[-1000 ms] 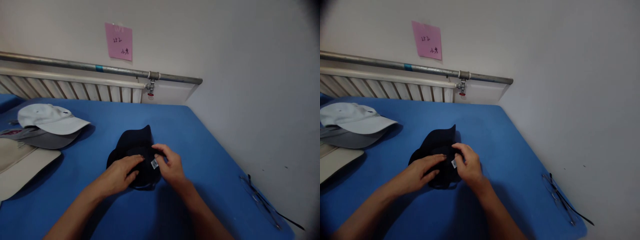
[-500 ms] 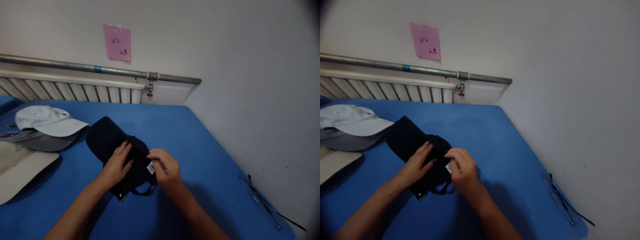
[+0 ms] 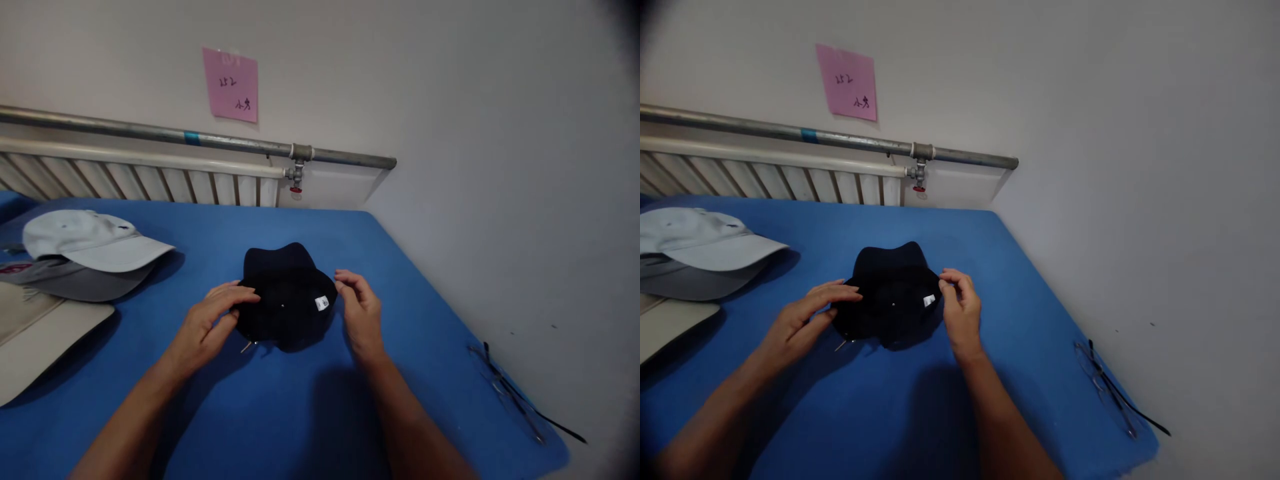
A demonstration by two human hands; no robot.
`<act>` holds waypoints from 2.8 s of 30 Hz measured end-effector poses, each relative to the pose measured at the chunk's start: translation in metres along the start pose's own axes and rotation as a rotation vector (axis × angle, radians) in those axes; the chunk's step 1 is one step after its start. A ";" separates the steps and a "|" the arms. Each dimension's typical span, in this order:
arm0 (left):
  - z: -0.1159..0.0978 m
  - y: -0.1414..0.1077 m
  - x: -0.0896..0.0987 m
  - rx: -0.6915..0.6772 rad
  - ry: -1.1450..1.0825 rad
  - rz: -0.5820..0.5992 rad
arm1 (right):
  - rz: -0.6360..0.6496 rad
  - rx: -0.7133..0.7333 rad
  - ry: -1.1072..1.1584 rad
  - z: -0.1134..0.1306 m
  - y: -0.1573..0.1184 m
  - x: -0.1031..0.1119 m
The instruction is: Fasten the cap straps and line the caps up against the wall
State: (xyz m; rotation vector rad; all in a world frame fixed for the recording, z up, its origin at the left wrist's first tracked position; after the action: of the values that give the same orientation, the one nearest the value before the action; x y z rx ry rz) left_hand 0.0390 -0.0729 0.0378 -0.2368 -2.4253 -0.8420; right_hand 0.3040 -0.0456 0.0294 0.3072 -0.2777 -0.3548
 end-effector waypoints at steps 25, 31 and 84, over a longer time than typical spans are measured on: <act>-0.002 0.000 -0.002 0.149 -0.023 0.311 | 0.562 0.170 -0.111 0.033 -0.033 -0.009; -0.005 0.000 0.002 0.310 -0.218 0.302 | 0.665 -0.254 0.249 0.026 -0.033 -0.020; 0.017 -0.012 0.045 0.405 -0.786 0.162 | 0.398 0.161 0.665 0.052 -0.027 0.007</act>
State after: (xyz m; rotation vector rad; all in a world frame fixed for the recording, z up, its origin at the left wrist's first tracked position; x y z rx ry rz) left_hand -0.0097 -0.0722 0.0452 -0.6974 -3.1635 -0.1636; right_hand 0.2860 -0.0848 0.0693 0.4984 0.2886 0.1727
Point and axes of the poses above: each hand's wrist, its own y-axis towards the middle knuckle, its own x-axis out of the back of the hand, z = x × y, the point moved 2 cm from there along y, towards the middle knuckle, and after that the axes turned 7 degrees about -y, right-handed, at the moved point
